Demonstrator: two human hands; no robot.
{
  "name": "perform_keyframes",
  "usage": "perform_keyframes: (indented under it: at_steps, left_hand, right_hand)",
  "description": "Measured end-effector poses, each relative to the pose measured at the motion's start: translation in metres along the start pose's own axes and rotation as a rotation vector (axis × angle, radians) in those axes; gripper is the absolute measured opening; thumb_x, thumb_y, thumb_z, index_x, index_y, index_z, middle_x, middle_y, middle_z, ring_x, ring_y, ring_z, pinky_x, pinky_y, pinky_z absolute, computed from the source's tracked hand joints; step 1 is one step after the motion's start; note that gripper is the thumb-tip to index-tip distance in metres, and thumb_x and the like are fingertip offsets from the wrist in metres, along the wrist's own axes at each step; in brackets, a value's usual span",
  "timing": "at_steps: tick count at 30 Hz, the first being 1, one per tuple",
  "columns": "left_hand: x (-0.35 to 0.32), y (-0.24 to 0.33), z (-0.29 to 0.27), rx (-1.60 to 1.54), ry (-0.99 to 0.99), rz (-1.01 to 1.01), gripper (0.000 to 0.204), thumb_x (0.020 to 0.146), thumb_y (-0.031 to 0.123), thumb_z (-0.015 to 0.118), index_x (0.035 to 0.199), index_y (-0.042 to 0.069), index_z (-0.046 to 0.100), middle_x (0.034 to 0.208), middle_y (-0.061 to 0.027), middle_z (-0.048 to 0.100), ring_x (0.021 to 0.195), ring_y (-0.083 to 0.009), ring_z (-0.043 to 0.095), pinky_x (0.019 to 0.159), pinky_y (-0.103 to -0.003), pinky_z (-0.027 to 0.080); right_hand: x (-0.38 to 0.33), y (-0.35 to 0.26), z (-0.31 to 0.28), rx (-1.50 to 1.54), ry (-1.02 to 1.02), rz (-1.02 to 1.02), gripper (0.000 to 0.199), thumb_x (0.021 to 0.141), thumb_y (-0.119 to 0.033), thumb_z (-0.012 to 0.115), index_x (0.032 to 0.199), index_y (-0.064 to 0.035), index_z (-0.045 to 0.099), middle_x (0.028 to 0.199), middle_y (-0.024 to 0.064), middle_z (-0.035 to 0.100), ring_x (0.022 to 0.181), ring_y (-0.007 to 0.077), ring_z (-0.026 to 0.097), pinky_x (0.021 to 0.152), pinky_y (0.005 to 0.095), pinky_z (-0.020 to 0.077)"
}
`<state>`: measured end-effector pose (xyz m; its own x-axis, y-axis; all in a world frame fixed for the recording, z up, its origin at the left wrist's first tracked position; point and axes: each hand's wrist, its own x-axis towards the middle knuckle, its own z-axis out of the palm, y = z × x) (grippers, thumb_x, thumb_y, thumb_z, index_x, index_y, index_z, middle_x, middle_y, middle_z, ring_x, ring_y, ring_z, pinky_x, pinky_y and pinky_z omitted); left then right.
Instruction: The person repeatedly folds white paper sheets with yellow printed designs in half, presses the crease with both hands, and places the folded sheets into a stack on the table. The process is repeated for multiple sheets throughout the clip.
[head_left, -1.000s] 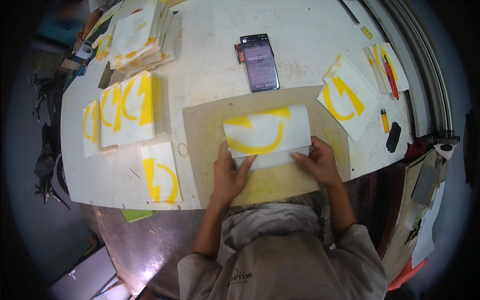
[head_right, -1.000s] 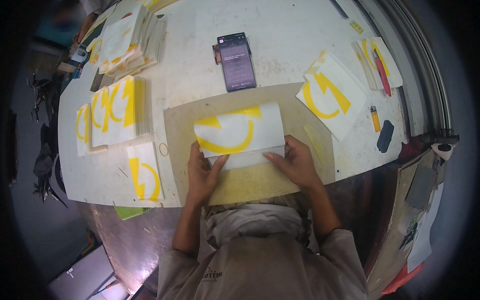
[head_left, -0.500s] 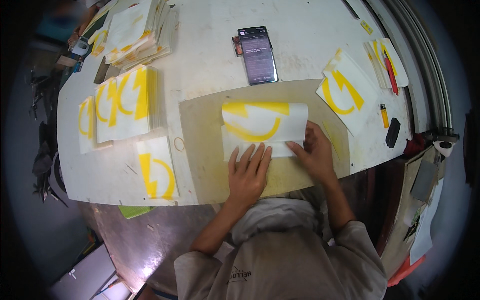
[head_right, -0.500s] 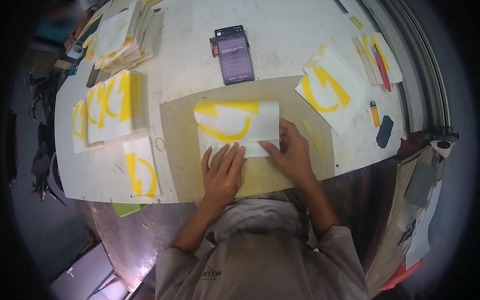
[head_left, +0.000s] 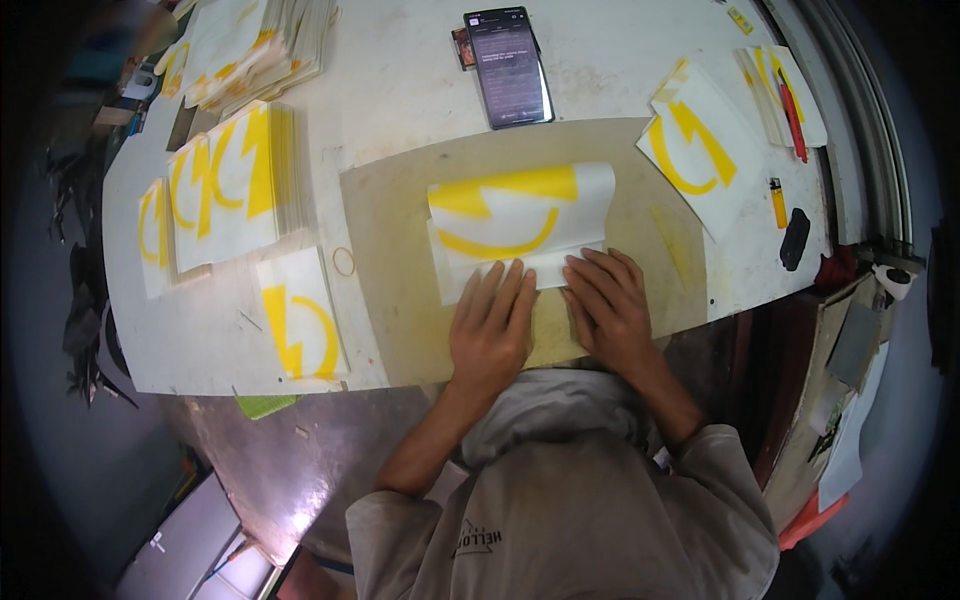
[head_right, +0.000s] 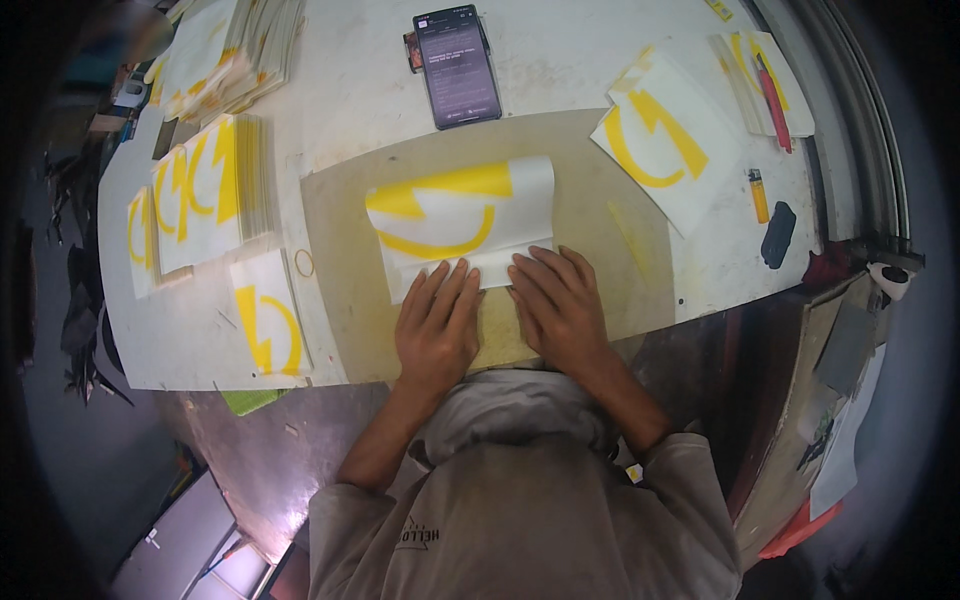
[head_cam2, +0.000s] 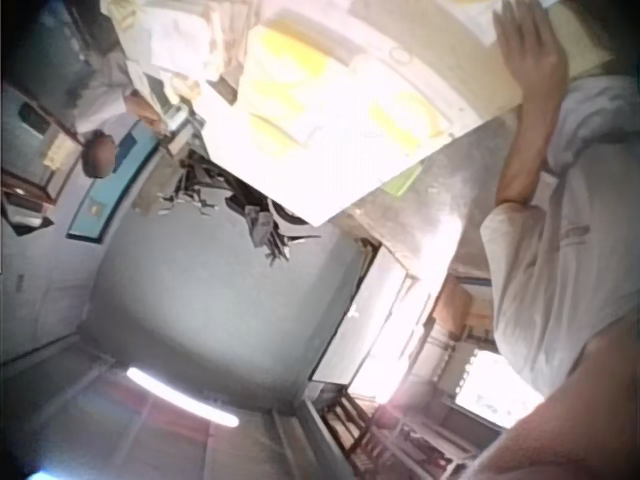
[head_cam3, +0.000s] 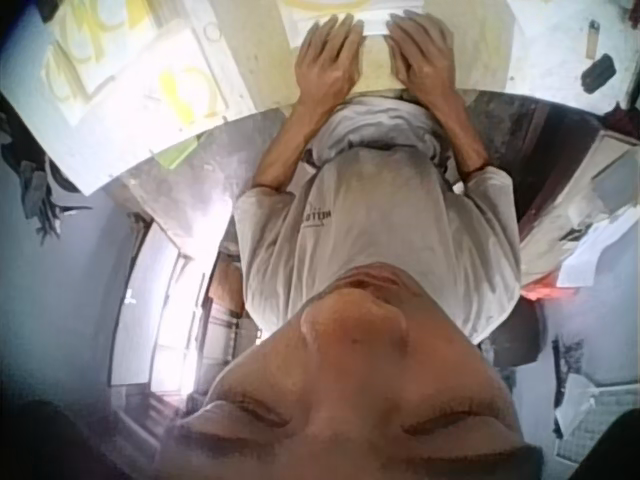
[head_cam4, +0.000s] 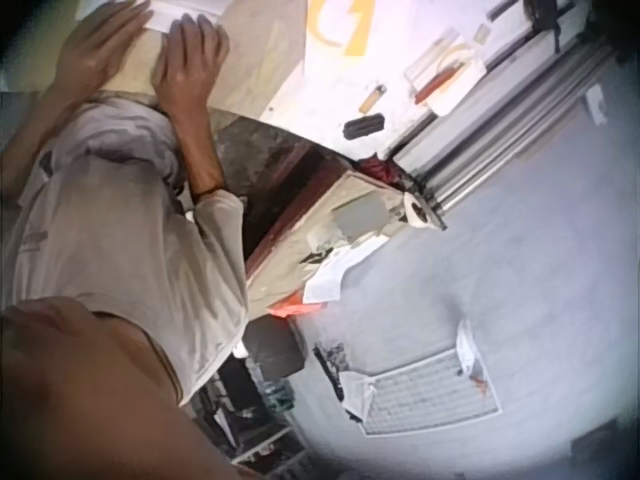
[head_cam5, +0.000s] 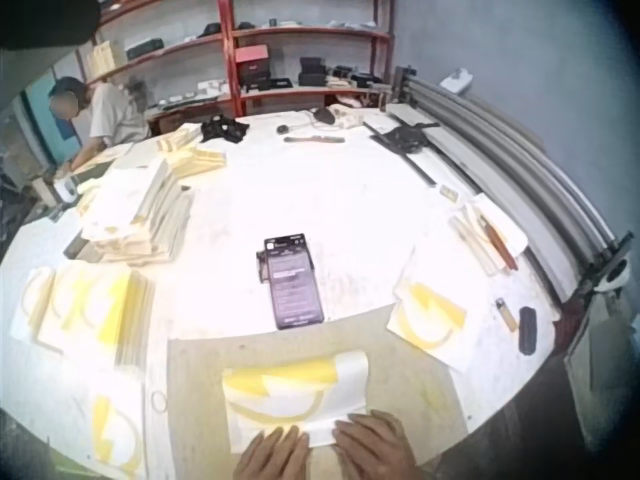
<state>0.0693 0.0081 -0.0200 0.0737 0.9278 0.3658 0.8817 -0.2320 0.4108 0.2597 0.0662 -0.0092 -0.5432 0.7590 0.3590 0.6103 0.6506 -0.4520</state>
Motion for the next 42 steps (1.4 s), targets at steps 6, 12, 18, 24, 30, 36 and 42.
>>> perform_keyframes:
  at_steps: [6,12,18,24,30,36,42]
  left_hand:
    - [-0.012,0.003,-0.016,-0.044,-0.241,-0.047,0.056,0.095,0.028,0.07,0.145,0.005,0.057,0.151,-0.0179,0.054,0.142,-0.0368,0.049,0.117,-0.056,0.037]
    - [-0.034,-0.001,-0.036,0.002,-0.361,-0.151,0.067,0.096,0.037,0.067,0.154,0.008,0.048,0.162,-0.0201,0.041,0.151,-0.0403,0.036,0.121,-0.059,0.028]
    - [-0.037,0.004,-0.032,0.055,-0.376,-0.186,0.065,0.096,0.035,0.068,0.154,0.012,0.049,0.164,-0.0197,0.038,0.152,-0.0397,0.034,0.122,-0.065,0.02]
    - [-0.035,0.006,-0.036,0.071,-0.321,-0.196,0.063,0.094,0.034,0.07,0.152,0.014,0.053,0.162,-0.0193,0.04,0.15,-0.0405,0.036,0.122,-0.065,0.018]
    - [-0.028,-0.002,-0.041,-0.013,-0.315,-0.218,0.06,0.094,0.037,0.071,0.149,0.02,0.057,0.163,-0.0226,0.035,0.148,-0.0426,0.036,0.121,-0.065,0.02]
    - [-0.035,-0.016,-0.052,0.068,-0.334,-0.257,0.073,0.088,0.056,0.073,0.15,0.023,0.056,0.164,-0.0251,0.032,0.15,-0.0443,0.033,0.121,-0.066,0.018]
    - [-0.033,-0.015,-0.055,0.093,-0.34,-0.272,0.082,0.084,0.062,0.074,0.151,0.02,0.055,0.164,-0.0259,0.032,0.15,-0.0455,0.032,0.121,-0.066,0.018]
  right_hand:
    - [-0.008,-0.002,-0.009,-0.077,-0.122,-0.01,0.034,0.09,-0.014,0.074,0.122,-0.0023,0.069,0.136,0.0095,0.065,0.134,0.0291,0.057,0.116,0.0604,0.0339]
    - [-0.023,-0.009,-0.005,-0.091,-0.215,0.067,0.041,0.096,-0.028,0.069,0.134,-0.0122,0.066,0.148,0.0115,0.056,0.144,0.0337,0.046,0.116,0.0727,0.0223]
    - [-0.028,-0.029,-0.004,-0.15,-0.287,0.179,0.045,0.097,-0.035,0.067,0.14,-0.0232,0.066,0.159,0.0162,0.044,0.152,0.04,0.032,0.118,0.074,0.0056]
    - [-0.057,-0.002,-0.035,-0.253,-0.051,0.32,0.037,0.093,-0.025,0.071,0.127,-0.0112,0.07,0.151,0.0164,0.052,0.145,0.0412,0.041,0.117,0.0694,0.0233]
    - [-0.016,-0.047,0.012,0.122,-0.166,-0.01,0.046,0.093,-0.021,0.07,0.132,0.0023,0.063,0.148,0.0183,0.054,0.139,0.0398,0.049,0.115,0.0554,0.0394]
    - [-0.005,-0.04,0.009,0.087,-0.278,0.0,0.053,0.095,-0.031,0.07,0.136,0.0009,0.06,0.151,0.0194,0.052,0.142,0.0398,0.047,0.116,0.0563,0.0372]
    - [-0.004,-0.04,0.008,0.085,-0.284,-0.008,0.057,0.093,-0.034,0.072,0.137,0.0008,0.059,0.152,0.0192,0.052,0.142,0.0392,0.047,0.116,0.0552,0.0372]
